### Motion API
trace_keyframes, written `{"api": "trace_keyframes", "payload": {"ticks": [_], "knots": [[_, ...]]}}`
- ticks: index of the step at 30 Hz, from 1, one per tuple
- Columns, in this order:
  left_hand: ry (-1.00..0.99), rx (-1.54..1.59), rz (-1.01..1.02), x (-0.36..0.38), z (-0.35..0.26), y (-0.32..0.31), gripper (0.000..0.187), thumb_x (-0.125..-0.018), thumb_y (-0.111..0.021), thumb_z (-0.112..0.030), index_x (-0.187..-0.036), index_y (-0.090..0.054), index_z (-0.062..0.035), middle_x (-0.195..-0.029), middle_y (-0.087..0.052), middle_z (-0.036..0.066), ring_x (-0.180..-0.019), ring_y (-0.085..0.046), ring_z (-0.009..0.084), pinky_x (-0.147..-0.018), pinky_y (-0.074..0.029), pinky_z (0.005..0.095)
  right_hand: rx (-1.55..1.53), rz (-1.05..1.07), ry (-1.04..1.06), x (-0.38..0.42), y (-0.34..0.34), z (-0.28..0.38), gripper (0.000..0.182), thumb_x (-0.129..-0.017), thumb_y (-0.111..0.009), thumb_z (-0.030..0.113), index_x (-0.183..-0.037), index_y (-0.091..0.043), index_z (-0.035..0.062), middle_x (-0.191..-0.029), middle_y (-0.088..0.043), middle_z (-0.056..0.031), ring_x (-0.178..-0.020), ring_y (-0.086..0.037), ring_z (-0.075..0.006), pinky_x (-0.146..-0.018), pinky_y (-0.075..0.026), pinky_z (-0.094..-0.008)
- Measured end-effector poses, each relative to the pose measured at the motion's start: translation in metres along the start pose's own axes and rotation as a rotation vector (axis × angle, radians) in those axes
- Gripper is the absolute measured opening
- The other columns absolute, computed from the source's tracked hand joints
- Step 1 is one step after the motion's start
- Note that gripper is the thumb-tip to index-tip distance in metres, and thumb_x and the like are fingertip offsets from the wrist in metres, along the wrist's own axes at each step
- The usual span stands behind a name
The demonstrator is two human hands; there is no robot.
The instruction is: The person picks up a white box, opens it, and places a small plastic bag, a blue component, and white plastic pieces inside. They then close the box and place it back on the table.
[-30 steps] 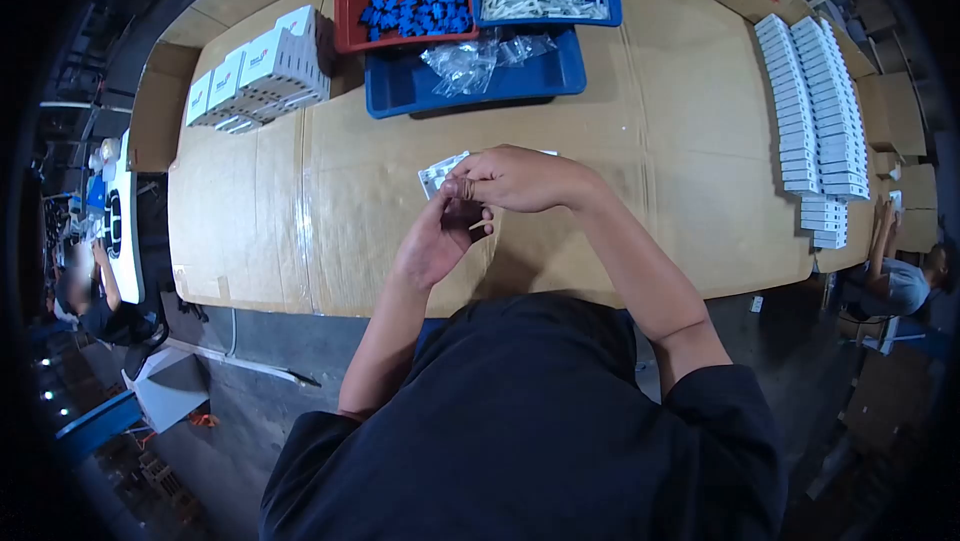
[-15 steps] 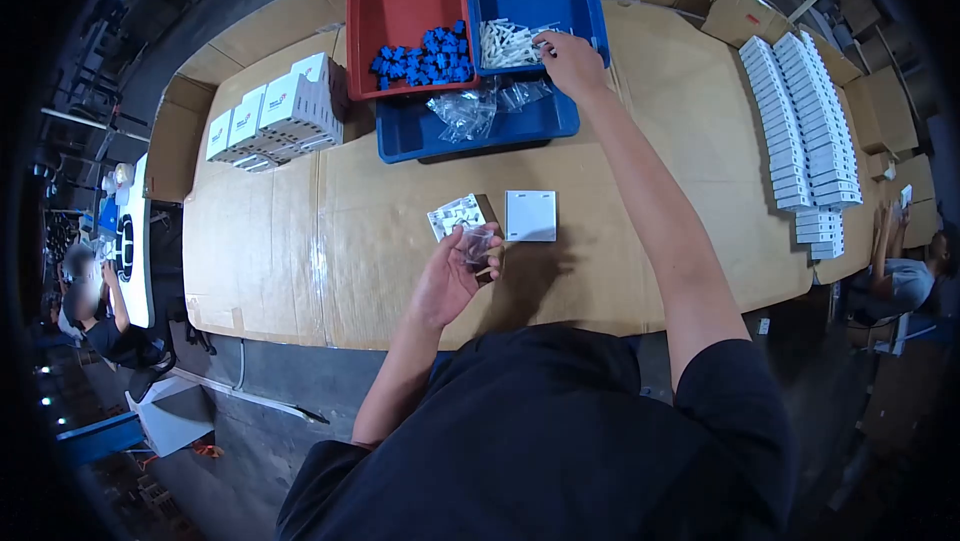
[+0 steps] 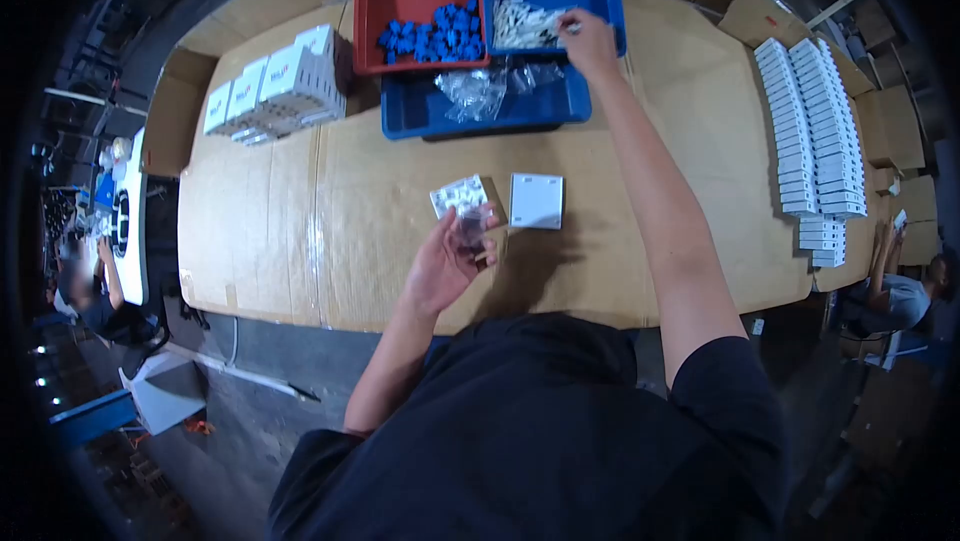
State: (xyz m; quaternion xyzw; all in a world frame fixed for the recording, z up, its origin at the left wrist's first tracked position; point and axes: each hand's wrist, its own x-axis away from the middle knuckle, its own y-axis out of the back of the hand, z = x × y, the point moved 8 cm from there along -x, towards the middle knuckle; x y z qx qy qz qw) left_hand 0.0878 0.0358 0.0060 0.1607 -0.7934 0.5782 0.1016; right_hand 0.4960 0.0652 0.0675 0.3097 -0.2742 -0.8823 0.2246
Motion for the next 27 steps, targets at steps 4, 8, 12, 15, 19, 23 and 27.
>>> {"api": "trace_keyframes", "payload": {"ticks": [4, 8, 12, 15, 19, 23, 27], "knots": [[-0.013, 0.067, -0.031, 0.002, -0.007, -0.009, 0.057, -0.11, -0.046, -0.048, -0.146, -0.056, -0.0044, -0.119, -0.075, 0.005, -0.093, -0.071, 0.0197, -0.086, -0.057, 0.0377, -0.478, -0.114, -0.157, 0.011, 0.022, -0.007, 0.018, -0.093, -0.077, 0.013, -0.108, -0.076, 0.0032, -0.091, -0.074, -0.0014, -0.074, -0.061, -0.0079, -0.068, -0.048, -0.0236], [-0.025, 0.071, -0.051, 0.003, -0.014, -0.018, 0.058, -0.109, -0.049, -0.05, -0.146, -0.056, -0.0061, -0.118, -0.076, 0.005, -0.094, -0.071, 0.0186, -0.085, -0.057, 0.0367, -0.768, 0.007, -0.333, 0.049, 0.047, 0.052, 0.018, -0.096, -0.076, 0.012, -0.111, -0.075, 0.0014, -0.091, -0.071, 0.0018, -0.075, -0.058, -0.0044, -0.067, -0.044, -0.0203], [-0.037, 0.014, 0.011, 0.0, -0.013, -0.017, 0.059, -0.111, -0.043, -0.051, -0.146, -0.054, -0.0048, -0.126, -0.072, 0.006, -0.098, -0.071, 0.0155, -0.086, -0.057, 0.034, -0.766, 0.331, -0.3, 0.114, 0.037, 0.106, 0.017, -0.094, -0.078, 0.012, -0.109, -0.077, 0.0054, -0.095, -0.073, -0.0006, -0.076, -0.06, -0.0054, -0.068, -0.047, -0.021], [-0.024, -0.043, -0.041, -0.001, -0.011, -0.015, 0.058, -0.111, -0.045, -0.051, -0.146, -0.055, -0.0052, -0.125, -0.072, 0.007, -0.099, -0.071, 0.0147, -0.085, -0.056, 0.0332, -0.801, 0.556, -0.301, 0.165, 0.014, 0.139, 0.015, -0.094, -0.077, 0.007, -0.108, -0.075, 0.0025, -0.091, -0.072, -0.0012, -0.077, -0.06, -0.0046, -0.068, -0.047, -0.0205], [-0.026, -0.074, -0.054, -0.002, -0.009, -0.015, 0.052, -0.11, -0.048, -0.048, -0.139, -0.059, -0.0063, -0.124, -0.073, 0.008, -0.099, -0.071, 0.0152, -0.085, -0.056, 0.0334, -0.706, 0.829, -0.308, 0.197, 0.002, 0.159, 0.012, -0.092, -0.077, 0.005, -0.103, -0.075, 0.0014, -0.089, -0.072, -0.0011, -0.082, -0.063, -0.0054, -0.071, -0.049, -0.021], [-0.027, -0.119, -0.08, -0.003, -0.007, -0.013, 0.043, -0.11, -0.053, -0.043, -0.132, -0.063, -0.0073, -0.123, -0.073, 0.009, -0.099, -0.071, 0.0173, -0.085, -0.056, 0.0342, -0.618, 0.975, -0.131, 0.198, -0.002, 0.173, 0.014, -0.089, -0.078, 0.003, -0.103, -0.076, 0.0014, -0.098, -0.073, -0.0026, -0.085, -0.064, -0.0089, -0.076, -0.051, -0.0245], [-0.023, -0.154, -0.096, -0.001, -0.004, -0.011, 0.038, -0.108, -0.057, -0.038, -0.13, -0.063, -0.0072, -0.121, -0.074, 0.009, -0.1, -0.071, 0.0189, -0.084, -0.057, 0.0342, -0.446, 1.143, 0.041, 0.194, -0.002, 0.188, 0.016, -0.085, -0.076, 0.002, -0.1, -0.077, 0.0009, -0.114, -0.071, -0.0058, -0.097, -0.065, -0.0141, -0.086, -0.052, -0.031]]}}
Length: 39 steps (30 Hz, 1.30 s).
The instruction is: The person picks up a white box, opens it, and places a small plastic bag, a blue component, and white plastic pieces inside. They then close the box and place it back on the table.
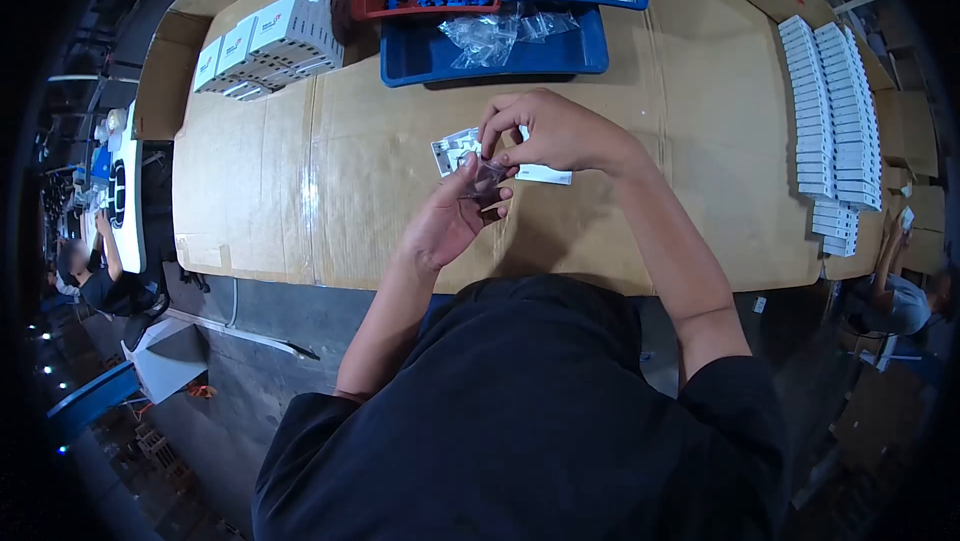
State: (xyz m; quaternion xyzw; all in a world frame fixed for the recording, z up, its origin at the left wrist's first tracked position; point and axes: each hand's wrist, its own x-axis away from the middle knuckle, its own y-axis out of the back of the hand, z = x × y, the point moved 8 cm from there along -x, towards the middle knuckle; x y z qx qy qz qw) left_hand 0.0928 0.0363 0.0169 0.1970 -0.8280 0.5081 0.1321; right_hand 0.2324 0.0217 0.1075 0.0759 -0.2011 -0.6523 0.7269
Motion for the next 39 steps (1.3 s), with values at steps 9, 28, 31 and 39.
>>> {"api": "trace_keyframes", "payload": {"ticks": [9, 28, 31, 39], "knots": [[-0.013, 0.018, 0.026, 0.002, 0.008, 0.008, 0.033, -0.109, -0.056, -0.037, -0.126, -0.063, -0.0094, -0.117, -0.073, 0.006, -0.102, -0.072, 0.0192, -0.084, -0.058, 0.0349, -0.025, 0.297, 0.04, -0.003, -0.029, -0.007, 0.024, -0.102, -0.061, 0.015, -0.109, -0.075, -0.0035, -0.136, -0.068, -0.0124, -0.119, -0.065, -0.0262, -0.105, -0.048, -0.0375], [-0.025, 0.08, 0.038, -0.001, 0.006, 0.006, 0.039, -0.112, -0.048, -0.041, -0.132, -0.059, -0.0095, -0.115, -0.072, 0.006, -0.106, -0.071, 0.0229, -0.087, -0.058, 0.0371, -0.215, 0.143, 0.034, -0.002, -0.034, -0.009, 0.049, -0.108, -0.054, 0.04, -0.129, -0.067, -0.0021, -0.12, -0.072, -0.011, -0.108, -0.066, -0.0192, -0.097, -0.052, -0.0352], [-0.034, 0.084, 0.03, 0.001, 0.002, 0.002, 0.039, -0.112, -0.046, -0.041, -0.132, -0.059, -0.0096, -0.117, -0.071, 0.007, -0.108, -0.07, 0.0232, -0.089, -0.057, 0.0373, -0.241, 0.113, 0.026, -0.002, -0.029, -0.01, 0.05, -0.108, -0.054, 0.041, -0.131, -0.066, -0.0017, -0.121, -0.072, -0.0105, -0.108, -0.066, -0.0192, -0.097, -0.052, -0.0351], [-0.046, 0.052, 0.019, -0.004, -0.001, 0.001, 0.032, -0.111, -0.053, -0.036, -0.129, -0.06, -0.0099, -0.115, -0.071, 0.005, -0.107, -0.071, 0.0232, -0.086, -0.057, 0.037, -0.228, 0.168, -0.203, 0.0, -0.037, -0.01, 0.044, -0.109, -0.055, 0.035, -0.13, -0.067, -0.0028, -0.122, -0.072, -0.0113, -0.105, -0.067, -0.0178, -0.094, -0.053, -0.0334]]}}
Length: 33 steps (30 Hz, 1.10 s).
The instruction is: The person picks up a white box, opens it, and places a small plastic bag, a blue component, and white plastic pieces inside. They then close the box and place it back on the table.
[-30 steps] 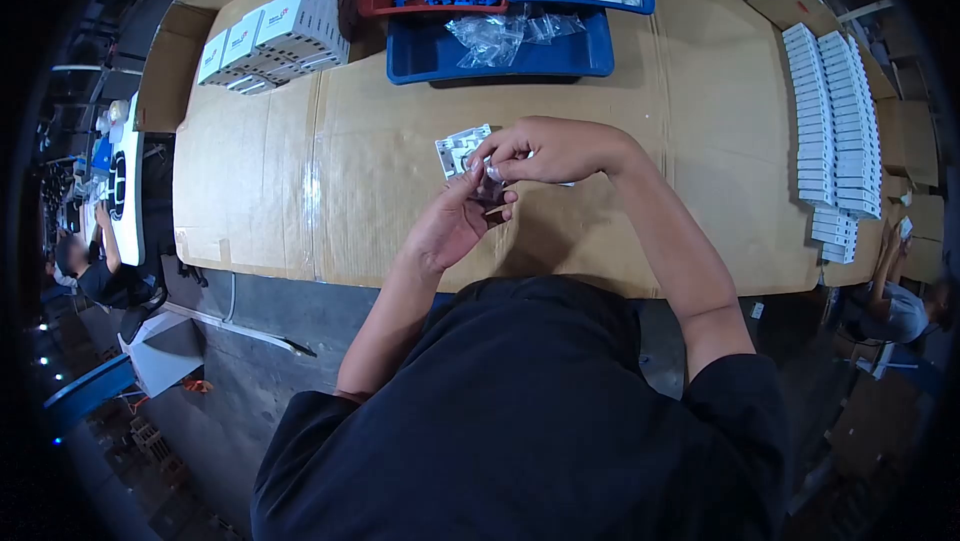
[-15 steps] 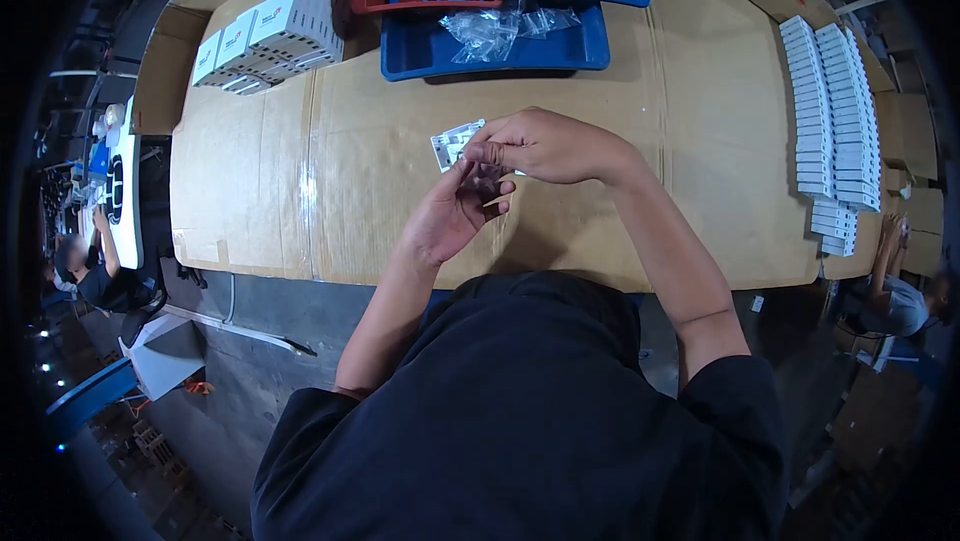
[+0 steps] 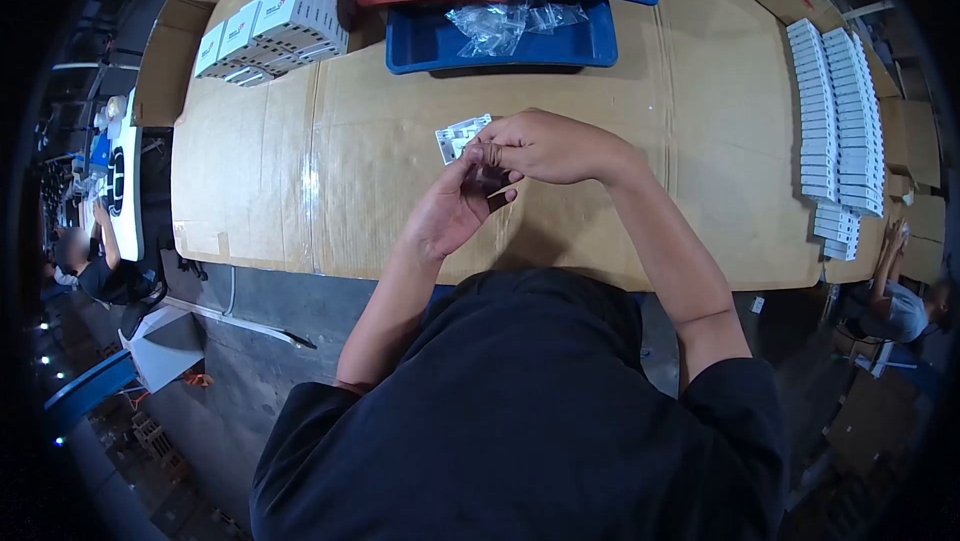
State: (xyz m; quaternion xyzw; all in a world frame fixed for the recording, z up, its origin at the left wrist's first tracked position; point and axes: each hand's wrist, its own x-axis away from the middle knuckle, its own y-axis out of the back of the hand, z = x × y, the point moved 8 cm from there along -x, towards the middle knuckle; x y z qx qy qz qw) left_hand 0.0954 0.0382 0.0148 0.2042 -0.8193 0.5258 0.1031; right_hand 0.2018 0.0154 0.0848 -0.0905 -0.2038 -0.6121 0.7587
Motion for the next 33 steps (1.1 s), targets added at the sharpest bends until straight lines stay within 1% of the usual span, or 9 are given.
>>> {"api": "trace_keyframes", "payload": {"ticks": [3, 10, 13, 17, 19, 21, 24, 28, 33], "knots": [[-0.002, 0.011, 0.057, -0.002, 0.004, 0.006, 0.04, -0.114, -0.041, -0.039, -0.134, -0.06, -0.0102, -0.123, -0.07, 0.008, -0.115, -0.068, 0.0246, -0.096, -0.053, 0.0401, 0.138, -0.047, 0.149, -0.002, 0.008, 0.004, 0.045, -0.11, -0.055, 0.036, -0.13, -0.066, -0.0026, -0.117, -0.073, -0.011, -0.101, -0.067, -0.0165, -0.09, -0.054, -0.0328], [0.0, 0.01, 0.071, -0.004, 0.007, 0.012, 0.037, -0.113, -0.043, -0.037, -0.132, -0.06, -0.0096, -0.123, -0.07, 0.007, -0.114, -0.068, 0.0227, -0.094, -0.054, 0.0392, 0.064, 0.044, 0.042, -0.004, 0.001, -0.005, 0.049, -0.11, -0.053, 0.04, -0.133, -0.065, -0.0011, -0.117, -0.073, -0.011, -0.102, -0.067, -0.0166, -0.091, -0.053, -0.0325], [-0.019, 0.021, 0.091, -0.002, 0.005, 0.007, 0.039, -0.113, -0.045, -0.039, -0.133, -0.06, -0.0085, -0.123, -0.069, 0.006, -0.113, -0.067, 0.0212, -0.093, -0.054, 0.0375, 0.137, 0.002, 0.111, -0.009, 0.01, -0.009, 0.049, -0.109, -0.053, 0.042, -0.13, -0.067, -0.001, -0.117, -0.073, -0.0108, -0.101, -0.067, -0.0161, -0.091, -0.054, -0.0326], [0.055, 0.019, 0.048, -0.002, 0.006, 0.006, 0.044, -0.113, -0.045, -0.04, -0.136, -0.058, -0.0059, -0.122, -0.069, 0.005, -0.11, -0.067, 0.0192, -0.093, -0.053, 0.0353, 0.116, -0.253, 0.27, -0.009, 0.084, -0.014, 0.028, -0.107, -0.059, 0.019, -0.118, -0.072, -0.0038, -0.106, -0.076, -0.0091, -0.097, -0.068, -0.0156, -0.088, -0.055, -0.0324], [0.068, 0.021, 0.036, -0.003, 0.007, 0.011, 0.046, -0.113, -0.045, -0.041, -0.138, -0.057, -0.0047, -0.122, -0.069, 0.004, -0.108, -0.066, 0.0185, -0.093, -0.053, 0.0346, 0.137, -0.526, 0.118, -0.006, 0.141, -0.021, 0.021, -0.102, -0.06, 0.007, -0.114, -0.073, -0.0039, -0.1, -0.077, -0.0088, -0.094, -0.069, -0.0151, -0.086, -0.055, -0.0314], [0.07, 0.016, 0.046, -0.001, 0.006, 0.008, 0.048, -0.112, -0.045, -0.042, -0.14, -0.056, -0.0034, -0.121, -0.069, 0.003, -0.106, -0.066, 0.0181, -0.093, -0.053, 0.0344, 0.498, -0.842, 0.134, -0.001, 0.207, -0.036, 0.024, -0.095, -0.068, 0.023, -0.112, -0.077, 0.0092, -0.103, -0.078, -0.0109, -0.092, -0.075, -0.0245, -0.083, -0.058, -0.0376], [0.069, 0.008, 0.039, 0.001, 0.006, 0.009, 0.049, -0.112, -0.045, -0.042, -0.14, -0.057, -0.0035, -0.122, -0.071, 0.004, -0.106, -0.067, 0.0177, -0.093, -0.053, 0.034, 0.74, -1.046, -0.106, 0.011, 0.251, -0.024, 0.021, -0.093, -0.067, 0.025, -0.109, -0.079, 0.0172, -0.107, -0.078, -0.0098, -0.098, -0.074, -0.0297, -0.086, -0.058, -0.0428], [0.06, -0.008, -0.003, 0.005, 0.006, 0.009, 0.052, -0.112, -0.046, -0.043, -0.141, -0.056, -0.0013, -0.123, -0.07, 0.006, -0.105, -0.067, 0.0167, -0.09, -0.055, 0.0321, 0.894, -0.936, -0.249, -0.009, 0.28, -0.027, 0.019, -0.093, -0.065, 0.025, -0.106, -0.08, 0.0242, -0.111, -0.077, -0.0067, -0.107, -0.071, -0.0296, -0.09, -0.057, -0.0435], [0.066, 0.016, 0.017, 0.006, 0.011, 0.011, 0.051, -0.112, -0.045, -0.042, -0.141, -0.055, -0.001, -0.123, -0.07, 0.006, -0.105, -0.067, 0.0163, -0.089, -0.055, 0.0313, 0.986, -0.935, -0.165, -0.024, 0.288, -0.026, 0.019, -0.093, -0.066, 0.022, -0.105, -0.081, 0.022, -0.111, -0.076, -0.0067, -0.104, -0.072, -0.0295, -0.089, -0.057, -0.0424]]}}
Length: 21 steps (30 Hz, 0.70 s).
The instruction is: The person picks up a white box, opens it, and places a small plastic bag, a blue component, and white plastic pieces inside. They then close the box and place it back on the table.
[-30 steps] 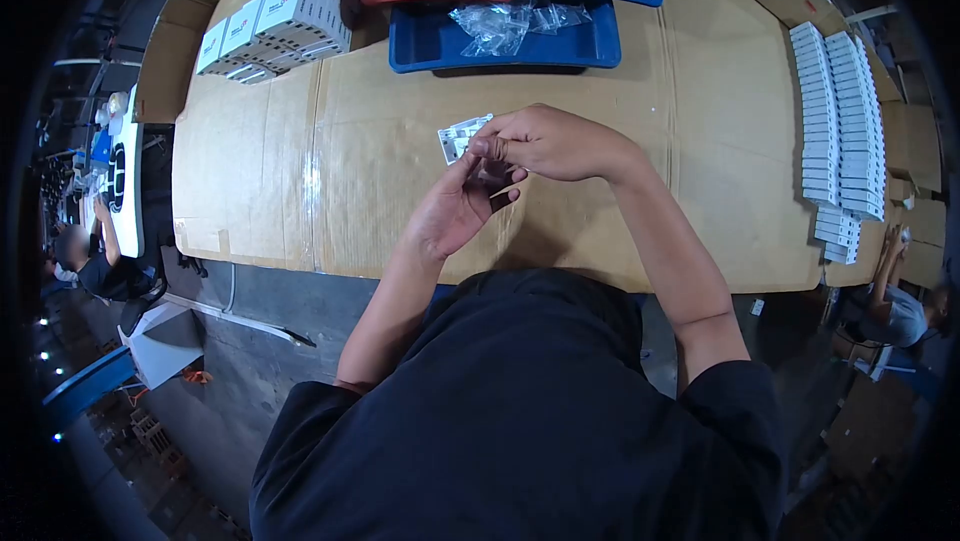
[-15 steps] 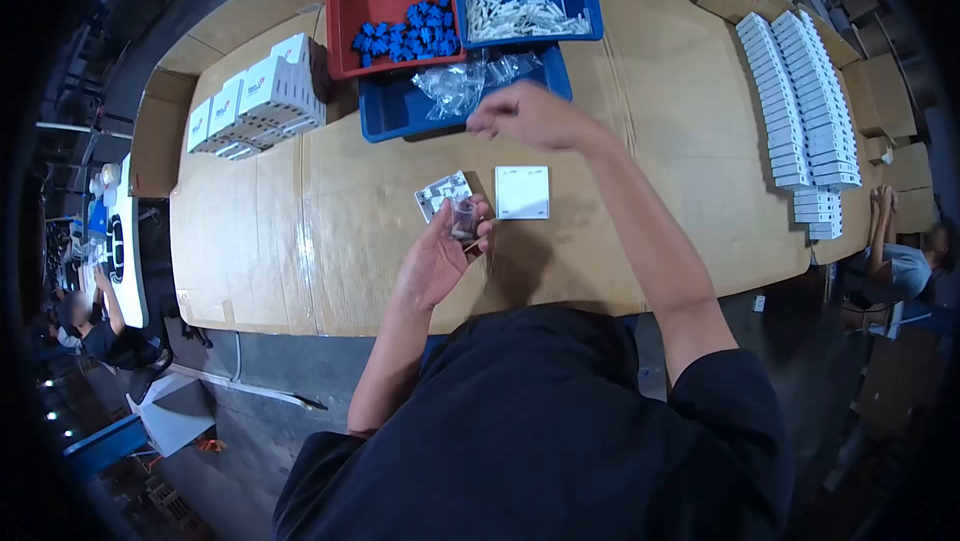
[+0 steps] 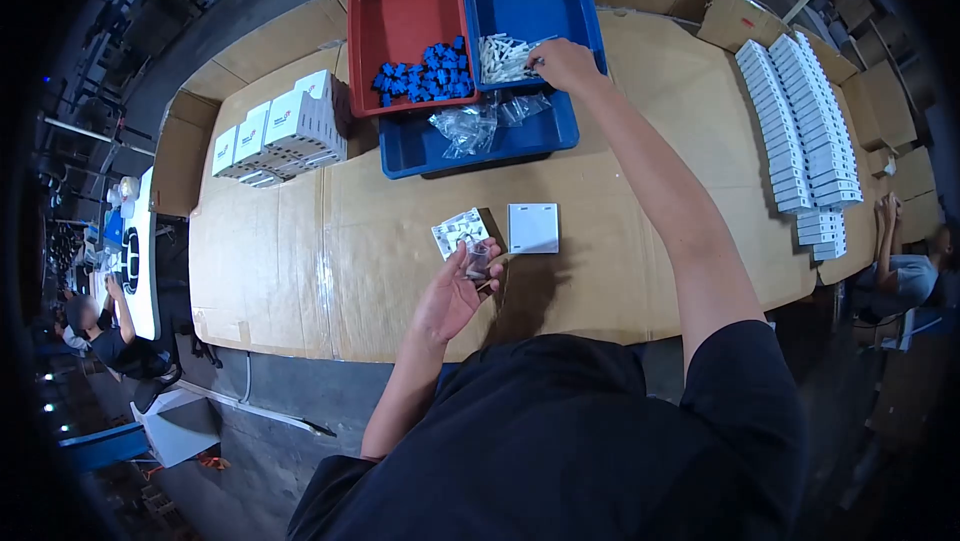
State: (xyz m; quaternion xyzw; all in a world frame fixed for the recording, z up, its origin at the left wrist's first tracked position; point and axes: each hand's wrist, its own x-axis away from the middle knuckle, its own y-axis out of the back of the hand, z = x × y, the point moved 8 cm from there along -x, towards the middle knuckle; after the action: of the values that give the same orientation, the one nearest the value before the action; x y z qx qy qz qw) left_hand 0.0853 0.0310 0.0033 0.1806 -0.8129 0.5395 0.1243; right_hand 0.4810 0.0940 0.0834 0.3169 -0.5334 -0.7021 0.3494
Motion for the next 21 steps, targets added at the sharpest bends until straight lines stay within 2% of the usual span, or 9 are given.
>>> {"api": "trace_keyframes", "payload": {"ticks": [4, 7, 13, 16, 19, 21], "knots": [[0.014, 0.003, 0.024, -0.001, 0.004, 0.002, 0.051, -0.113, -0.045, -0.041, -0.142, -0.054, -0.001, -0.123, -0.07, 0.007, -0.107, -0.067, 0.0165, -0.089, -0.055, 0.0308, 0.075, -0.087, 0.147, -0.006, -0.001, 0.006, 0.016, -0.092, -0.067, 0.02, -0.101, -0.081, 0.0209, -0.108, -0.075, -0.0055, -0.104, -0.071, -0.0296, -0.087, -0.058, -0.044], [0.023, -0.009, 0.025, -0.003, 0.003, 0.001, 0.05, -0.113, -0.045, -0.041, -0.142, -0.054, -0.001, -0.123, -0.07, 0.007, -0.107, -0.067, 0.0167, -0.089, -0.055, 0.0308, 0.113, -0.03, 0.2, -0.008, -0.001, 0.007, 0.015, -0.093, -0.066, 0.02, -0.1, -0.08, 0.0184, -0.104, -0.072, -0.0061, -0.103, -0.07, -0.0293, -0.086, -0.057, -0.0452], [0.006, 0.027, 0.024, -0.003, -0.001, -0.003, 0.049, -0.113, -0.044, -0.042, -0.139, -0.058, -0.0029, -0.121, -0.072, 0.006, -0.103, -0.067, 0.019, -0.091, -0.053, 0.0351, 0.072, -0.069, 0.224, -0.005, -0.006, -0.002, 0.015, -0.097, -0.064, 0.024, -0.099, -0.076, 0.0146, -0.107, -0.068, -0.0071, -0.103, -0.069, -0.0296, -0.085, -0.056, -0.0459], [0.0, 0.05, 0.011, 0.0, -0.002, -0.003, 0.052, -0.113, -0.042, -0.044, -0.141, -0.056, -0.0025, -0.119, -0.071, 0.006, -0.102, -0.067, 0.0189, -0.09, -0.053, 0.0347, -0.121, -0.085, 0.082, 0.0, 0.001, -0.015, 0.014, -0.096, -0.065, 0.02, -0.105, -0.075, 0.0153, -0.109, -0.066, -0.0077, -0.105, -0.067, -0.0312, -0.086, -0.055, -0.0459], [-0.013, 0.046, -0.001, 0.003, -0.002, -0.001, 0.054, -0.113, -0.041, -0.046, -0.142, -0.055, -0.0023, -0.119, -0.071, 0.006, -0.101, -0.067, 0.0187, -0.089, -0.053, 0.0346, -0.302, -0.333, 0.087, 0.005, 0.015, -0.026, 0.015, -0.097, -0.069, 0.015, -0.11, -0.073, 0.0097, -0.103, -0.068, -0.006, -0.089, -0.068, -0.0238, -0.073, -0.054, -0.039], [-0.014, 0.043, 0.002, 0.004, -0.002, 0.003, 0.055, -0.112, -0.042, -0.047, -0.142, -0.055, -0.0024, -0.118, -0.071, 0.005, -0.101, -0.067, 0.0184, -0.089, -0.054, 0.0348, -0.96, -0.163, -0.11, 0.012, 0.01, -0.038, 0.016, -0.098, -0.071, 0.014, -0.11, -0.073, 0.0052, -0.1, -0.068, -0.004, -0.078, -0.062, -0.0154, -0.064, -0.049, -0.0314]]}}
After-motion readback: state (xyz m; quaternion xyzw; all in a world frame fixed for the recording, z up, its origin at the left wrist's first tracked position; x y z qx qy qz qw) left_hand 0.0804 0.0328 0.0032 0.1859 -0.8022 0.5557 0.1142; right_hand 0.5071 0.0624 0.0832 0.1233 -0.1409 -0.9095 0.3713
